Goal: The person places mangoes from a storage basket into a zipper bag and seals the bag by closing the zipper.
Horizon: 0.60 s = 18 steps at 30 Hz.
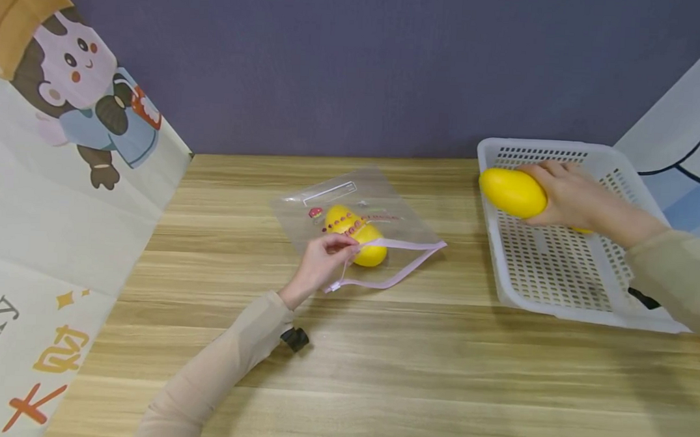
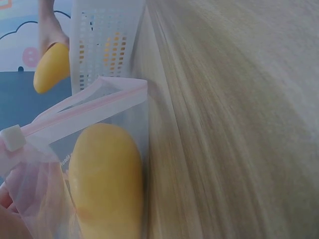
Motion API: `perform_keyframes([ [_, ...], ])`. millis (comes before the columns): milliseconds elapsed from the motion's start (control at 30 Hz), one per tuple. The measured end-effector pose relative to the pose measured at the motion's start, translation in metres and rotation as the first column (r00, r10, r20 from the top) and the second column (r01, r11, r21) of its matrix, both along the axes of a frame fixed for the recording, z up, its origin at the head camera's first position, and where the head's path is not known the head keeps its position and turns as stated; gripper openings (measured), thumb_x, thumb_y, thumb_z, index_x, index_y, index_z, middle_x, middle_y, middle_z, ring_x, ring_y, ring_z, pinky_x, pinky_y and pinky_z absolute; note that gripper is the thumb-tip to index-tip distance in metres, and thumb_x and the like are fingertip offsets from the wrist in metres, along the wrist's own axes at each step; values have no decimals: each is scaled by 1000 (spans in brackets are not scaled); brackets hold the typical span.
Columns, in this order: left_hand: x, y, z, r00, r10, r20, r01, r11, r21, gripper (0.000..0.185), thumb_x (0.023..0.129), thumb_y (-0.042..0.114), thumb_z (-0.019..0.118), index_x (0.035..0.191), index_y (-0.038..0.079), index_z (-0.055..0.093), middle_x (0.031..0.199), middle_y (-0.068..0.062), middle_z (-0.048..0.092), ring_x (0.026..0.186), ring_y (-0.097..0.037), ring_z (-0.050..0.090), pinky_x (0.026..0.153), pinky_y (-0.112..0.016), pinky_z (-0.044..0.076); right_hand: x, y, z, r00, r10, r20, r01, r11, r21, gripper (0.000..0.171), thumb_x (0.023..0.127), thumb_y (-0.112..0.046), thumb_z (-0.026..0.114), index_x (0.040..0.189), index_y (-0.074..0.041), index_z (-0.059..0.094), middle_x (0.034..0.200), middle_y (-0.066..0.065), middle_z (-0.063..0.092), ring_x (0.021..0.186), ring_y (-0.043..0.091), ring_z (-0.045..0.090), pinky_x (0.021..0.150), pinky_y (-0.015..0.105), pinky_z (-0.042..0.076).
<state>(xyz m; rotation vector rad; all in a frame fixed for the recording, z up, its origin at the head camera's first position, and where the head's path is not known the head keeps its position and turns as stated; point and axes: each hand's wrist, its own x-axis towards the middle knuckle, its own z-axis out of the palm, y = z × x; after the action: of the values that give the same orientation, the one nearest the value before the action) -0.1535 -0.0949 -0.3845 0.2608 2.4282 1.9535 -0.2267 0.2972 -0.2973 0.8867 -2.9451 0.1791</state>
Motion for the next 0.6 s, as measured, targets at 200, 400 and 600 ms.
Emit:
perform_keyframes([
  [200,-1,1,1,1000,5,22,-5,1000,-9,14,80,2,62,90,-7,63,83,-19,64,65,-16,59,60,-23,53,5,-13,4,1000,9,13,-8,1000,-24,84,62,-28,77,130,-5,33,117,21,41,102,41,35,81,57,31],
  [400,-2,1,1,1000,3,30,-3,1000,-14,14,80,3,62,91,-7,64,84,-19,64,68,-17,60,61,-23,53,10,-26,8,999,44,-15,-45,998,-38,82,61,-29,77,129,-7,36,116,18,43,99,38,37,79,55,33],
  [600,-2,0,2,1000,11,15,-11,1000,-16,14,80,2,62,90,-8,63,84,-19,64,69,-19,61,61,-23,53,12,-38,9,974,187,-127,-200,975,-97,82,53,-26,80,122,-5,41,110,17,47,97,36,40,79,50,32],
])
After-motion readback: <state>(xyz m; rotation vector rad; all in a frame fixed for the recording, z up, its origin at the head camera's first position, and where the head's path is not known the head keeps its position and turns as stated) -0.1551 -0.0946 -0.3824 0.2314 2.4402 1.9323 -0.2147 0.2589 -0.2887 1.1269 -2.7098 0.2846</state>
